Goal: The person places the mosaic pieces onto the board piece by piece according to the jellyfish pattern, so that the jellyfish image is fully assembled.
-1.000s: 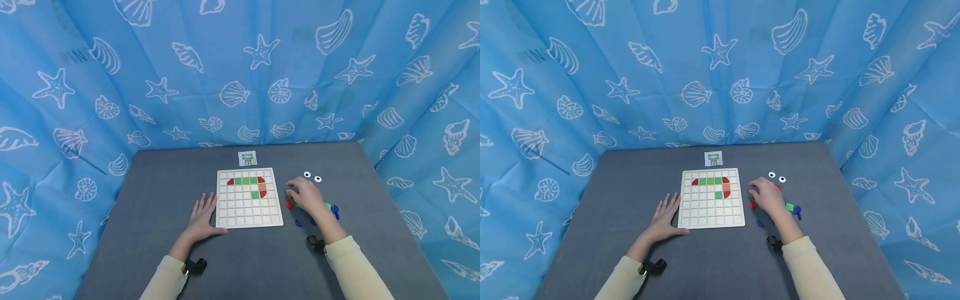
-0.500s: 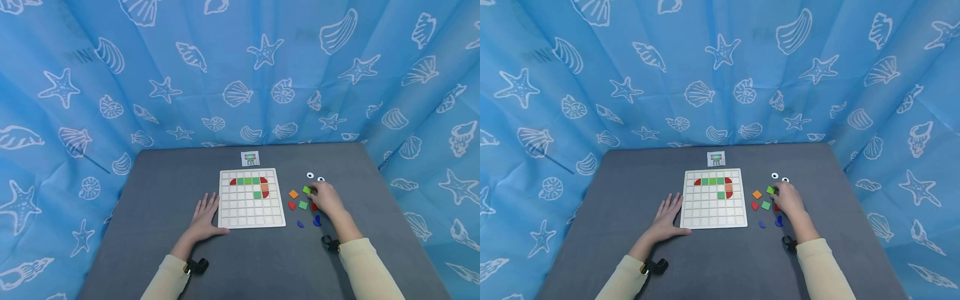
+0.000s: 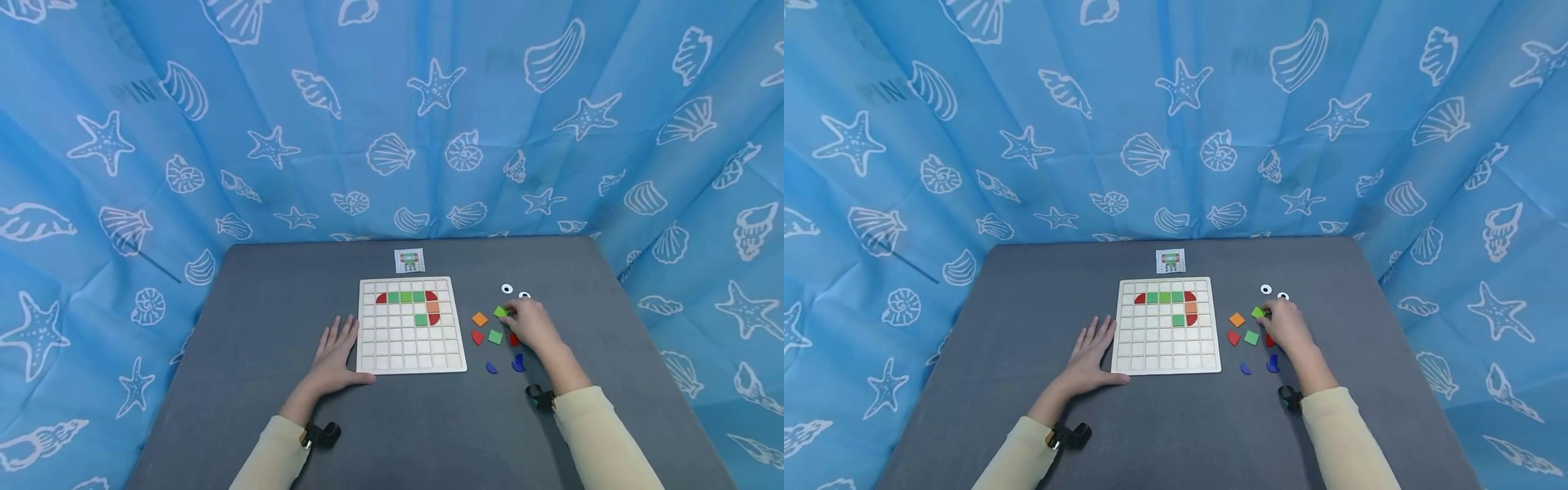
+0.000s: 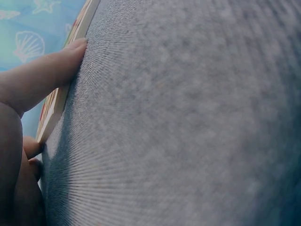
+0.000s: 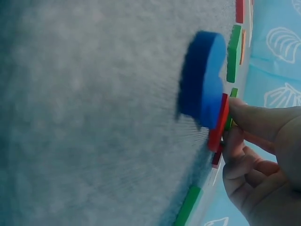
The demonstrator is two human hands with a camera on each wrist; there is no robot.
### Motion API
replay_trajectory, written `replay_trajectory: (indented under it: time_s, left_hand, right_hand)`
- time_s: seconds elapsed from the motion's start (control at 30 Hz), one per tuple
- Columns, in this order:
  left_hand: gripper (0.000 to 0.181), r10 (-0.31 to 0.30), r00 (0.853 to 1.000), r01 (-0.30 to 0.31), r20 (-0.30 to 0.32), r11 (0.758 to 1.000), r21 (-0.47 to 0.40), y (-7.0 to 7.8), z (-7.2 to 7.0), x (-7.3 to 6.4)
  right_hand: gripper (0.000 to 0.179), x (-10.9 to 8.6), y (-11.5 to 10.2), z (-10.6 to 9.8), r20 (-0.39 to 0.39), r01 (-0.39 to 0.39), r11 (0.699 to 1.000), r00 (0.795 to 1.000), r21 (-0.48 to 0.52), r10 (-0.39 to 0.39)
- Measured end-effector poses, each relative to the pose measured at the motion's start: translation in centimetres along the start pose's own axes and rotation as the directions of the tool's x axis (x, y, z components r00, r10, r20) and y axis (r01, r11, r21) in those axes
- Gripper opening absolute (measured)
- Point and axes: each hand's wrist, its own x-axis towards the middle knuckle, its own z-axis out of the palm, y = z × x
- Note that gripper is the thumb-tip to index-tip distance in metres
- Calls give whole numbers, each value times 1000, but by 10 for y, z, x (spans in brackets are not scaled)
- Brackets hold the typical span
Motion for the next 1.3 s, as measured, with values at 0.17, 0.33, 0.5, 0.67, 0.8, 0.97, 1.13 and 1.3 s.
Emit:
replay_trajectory:
  time_s: [0.17, 0.33, 0.5, 0.67, 0.8, 0.97, 1.13, 1.3]
  left_hand:
    - [134, -1, 1000, 1, -4, 1000, -2, 1, 0, 0]
    - [134, -4, 1000, 4, -2, 1000, 6, 2, -1, 0]
    - [134, -11, 1000, 11, -3, 1000, 4, 3, -2, 0]
    - [134, -13, 1000, 13, -4, 1000, 11, 3, -1, 0]
    - [134, -11, 1000, 11, -5, 1000, 5, 3, -1, 0]
    - [134, -15, 1000, 15, 2, 1000, -2, 3, -2, -1]
    - [134, -15, 1000, 15, 0, 1000, -1, 3, -2, 0]
    - [134, -9, 1000, 9, -7, 1000, 3, 2, -1, 0]
  right_hand:
    - [29, 0, -3, -4, 21, -24, 1000, 1000, 4, 24]
    - [29, -2, -13, -12, -4, -30, 999, 1000, 14, 31]
    - [29, -3, -26, -16, -23, 1, 1000, 1000, 22, -1]
    - [29, -2, -39, -18, -37, 41, 999, 998, 21, -41]
    - [29, -2, -49, -17, -31, 74, 997, 997, 29, -73]
    - [30, -2, -61, -15, -24, 104, 993, 994, 54, -103]
    - [30, -1, -73, -11, -30, 144, 988, 989, 57, -142]
    - [29, 0, -85, -8, -46, 186, 981, 982, 57, -184]
